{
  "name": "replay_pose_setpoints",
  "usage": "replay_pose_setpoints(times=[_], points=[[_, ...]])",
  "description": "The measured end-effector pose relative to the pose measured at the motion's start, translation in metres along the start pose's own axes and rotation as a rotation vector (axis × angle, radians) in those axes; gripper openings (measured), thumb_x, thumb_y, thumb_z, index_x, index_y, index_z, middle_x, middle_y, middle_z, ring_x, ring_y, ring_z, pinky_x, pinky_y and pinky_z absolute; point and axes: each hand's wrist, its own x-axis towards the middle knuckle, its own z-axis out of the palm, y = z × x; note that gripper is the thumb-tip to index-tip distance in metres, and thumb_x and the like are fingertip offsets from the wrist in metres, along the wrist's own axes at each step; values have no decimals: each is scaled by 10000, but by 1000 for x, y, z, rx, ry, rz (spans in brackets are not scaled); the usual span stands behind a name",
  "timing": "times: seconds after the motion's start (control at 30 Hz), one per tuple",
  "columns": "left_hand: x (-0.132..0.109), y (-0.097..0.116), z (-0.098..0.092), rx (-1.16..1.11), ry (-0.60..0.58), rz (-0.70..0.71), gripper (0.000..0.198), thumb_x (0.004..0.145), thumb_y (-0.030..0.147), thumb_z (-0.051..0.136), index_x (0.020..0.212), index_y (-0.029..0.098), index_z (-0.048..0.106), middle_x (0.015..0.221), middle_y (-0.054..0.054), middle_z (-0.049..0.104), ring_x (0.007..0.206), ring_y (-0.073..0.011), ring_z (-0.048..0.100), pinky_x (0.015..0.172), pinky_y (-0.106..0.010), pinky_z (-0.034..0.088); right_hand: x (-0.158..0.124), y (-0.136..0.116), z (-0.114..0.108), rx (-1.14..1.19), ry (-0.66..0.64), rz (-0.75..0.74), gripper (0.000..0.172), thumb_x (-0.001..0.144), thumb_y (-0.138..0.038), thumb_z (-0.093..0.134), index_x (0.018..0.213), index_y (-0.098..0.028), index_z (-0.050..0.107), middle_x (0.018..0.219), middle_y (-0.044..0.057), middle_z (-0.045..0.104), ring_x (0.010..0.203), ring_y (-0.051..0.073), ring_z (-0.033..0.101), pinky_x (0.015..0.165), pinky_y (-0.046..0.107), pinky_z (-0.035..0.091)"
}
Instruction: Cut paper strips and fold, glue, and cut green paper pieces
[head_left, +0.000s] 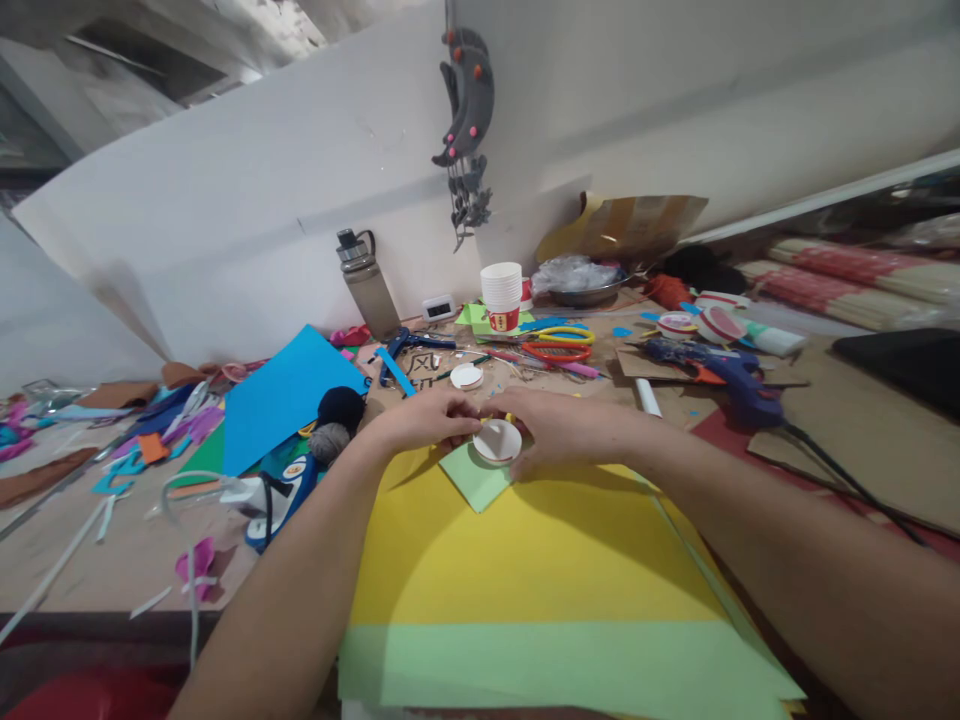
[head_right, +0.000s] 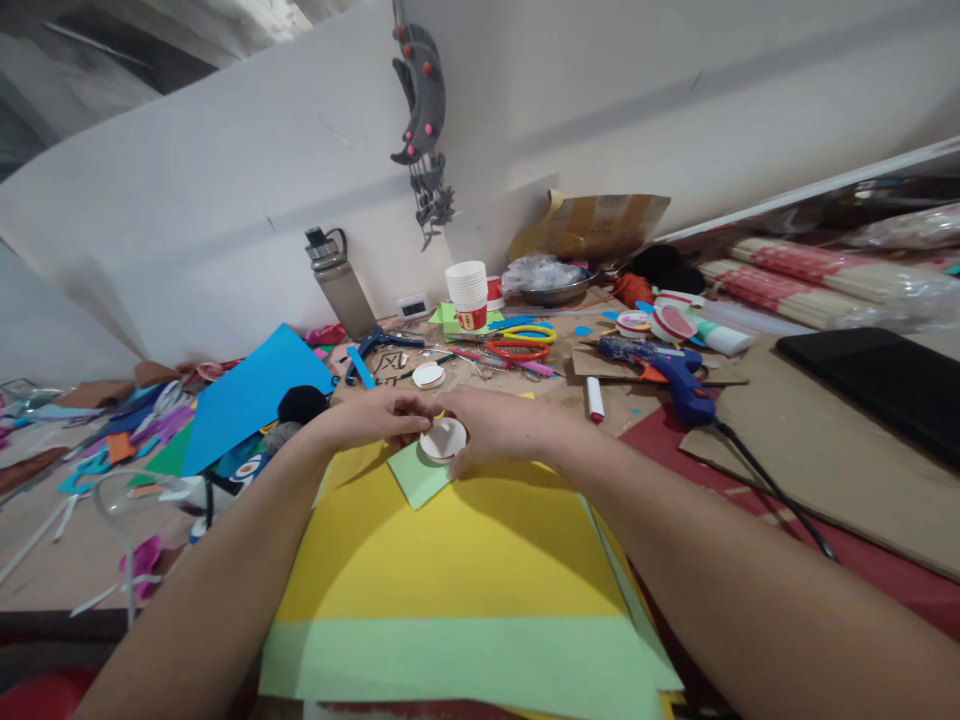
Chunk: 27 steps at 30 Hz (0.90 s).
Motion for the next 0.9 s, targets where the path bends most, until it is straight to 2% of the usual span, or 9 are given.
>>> replay_pose_setpoints(times=[0.07,0.13,0.23,0.33,0.43,0.6,0.7,0.9], points=[[0,0,0,-2,3,-1,288,780,411,624,904,152,638,699,-3,598,561,-99,529,519,-220,422,-1,5,-1,-36,3,36,671,604,-285,780,1242,-245,577,1143,54,661,983,239,611,744,273,451],[1,-1,0,-10,11,-7,297,768,414,635,906,151,635,721,-8,602,561,-96,524,510,-216,415,-1,10,-3,-57,-1,90,714,616,-376,779,1282,-253,553,1108,60,671,930,239,631,720,282,460],[3,-4,0,-15,6,0,298,770,415,629,912,153,637,724,-11,604,573,-100,529,514,-215,416,-1,14,-6,-56,42,128,514,736,-433,684,1204,-234,604,1094,68,677,910,224,637,706,278,461],[4,-6,1,-22,4,13,286,768,411,627,895,155,638,695,-5,590,574,-108,534,524,-226,425,1,11,-8,-35,186,177,266,849,-372,559,1032,-205,656,1028,57,692,888,198,631,684,261,450],[4,-6,1,-24,5,20,273,773,404,618,887,157,637,670,3,577,561,-109,533,532,-235,429,3,8,-7,-15,236,192,225,869,-367,529,945,-205,665,915,33,703,801,176,626,639,251,431],[4,-6,1,-10,3,21,305,769,430,625,902,156,645,695,-5,586,570,-105,529,526,-223,422,4,8,-3,-40,140,130,294,820,-425,597,1006,-214,684,948,41,701,821,189,624,645,258,431],[5,-6,1,-4,-9,29,313,771,435,620,910,155,647,734,-17,607,582,-111,543,543,-232,443,3,8,0,-48,92,102,430,737,-469,687,1088,-222,666,1020,50,696,864,209,628,669,266,439],[6,-7,1,2,-15,31,242,780,346,593,928,163,648,754,-14,620,593,-111,556,551,-223,451,3,5,9,-45,64,20,675,622,-421,798,1238,-234,594,1223,82,638,1085,266,580,886,334,432]])
